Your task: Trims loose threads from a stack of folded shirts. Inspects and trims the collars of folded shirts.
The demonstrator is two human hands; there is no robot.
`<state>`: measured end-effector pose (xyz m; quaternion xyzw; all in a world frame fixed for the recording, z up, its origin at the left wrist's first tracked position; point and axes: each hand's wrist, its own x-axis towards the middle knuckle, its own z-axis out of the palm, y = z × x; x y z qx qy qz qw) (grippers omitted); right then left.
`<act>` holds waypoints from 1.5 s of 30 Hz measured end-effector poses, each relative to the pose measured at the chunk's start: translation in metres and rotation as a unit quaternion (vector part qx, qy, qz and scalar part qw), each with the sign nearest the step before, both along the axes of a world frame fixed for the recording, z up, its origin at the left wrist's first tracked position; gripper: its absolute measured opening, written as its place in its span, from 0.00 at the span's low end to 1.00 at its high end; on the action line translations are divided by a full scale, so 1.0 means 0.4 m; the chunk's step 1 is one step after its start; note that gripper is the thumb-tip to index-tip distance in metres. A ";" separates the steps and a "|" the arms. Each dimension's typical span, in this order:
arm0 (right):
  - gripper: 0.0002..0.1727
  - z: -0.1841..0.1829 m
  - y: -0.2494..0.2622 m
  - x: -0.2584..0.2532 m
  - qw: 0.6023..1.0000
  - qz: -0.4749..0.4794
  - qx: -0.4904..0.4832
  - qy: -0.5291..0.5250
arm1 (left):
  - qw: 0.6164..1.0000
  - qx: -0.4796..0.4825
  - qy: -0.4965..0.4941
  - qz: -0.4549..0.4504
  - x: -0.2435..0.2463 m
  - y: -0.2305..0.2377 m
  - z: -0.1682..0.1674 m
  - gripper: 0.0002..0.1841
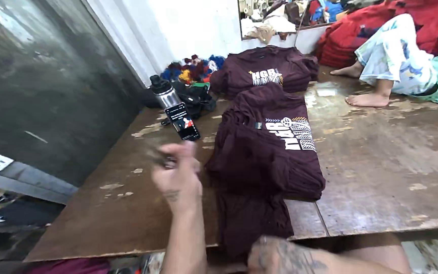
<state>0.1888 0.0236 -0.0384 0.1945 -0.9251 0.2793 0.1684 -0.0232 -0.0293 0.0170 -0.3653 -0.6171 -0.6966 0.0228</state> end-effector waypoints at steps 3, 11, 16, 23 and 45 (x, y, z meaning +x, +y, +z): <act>0.23 -0.011 0.123 -0.116 0.973 -0.206 0.082 0.070 | 0.997 0.062 0.022 -0.029 0.035 0.035 0.018 0.02; 0.43 0.120 0.312 -0.272 0.888 -0.347 0.018 -0.301 | 0.845 -0.404 0.225 -0.269 0.034 -0.076 -0.219 0.20; 0.43 0.056 0.354 -0.334 0.879 -0.361 0.055 -0.308 | 0.842 -0.362 0.245 -0.315 0.049 -0.125 -0.301 0.12; 0.29 -0.049 0.235 -0.117 0.915 -0.327 -0.030 0.233 | 0.847 -0.349 0.135 -0.379 0.029 -0.117 -0.254 0.15; 0.07 -0.173 0.138 0.054 0.917 -0.363 0.028 0.163 | 0.859 -0.312 0.260 -0.310 0.048 -0.165 -0.167 0.15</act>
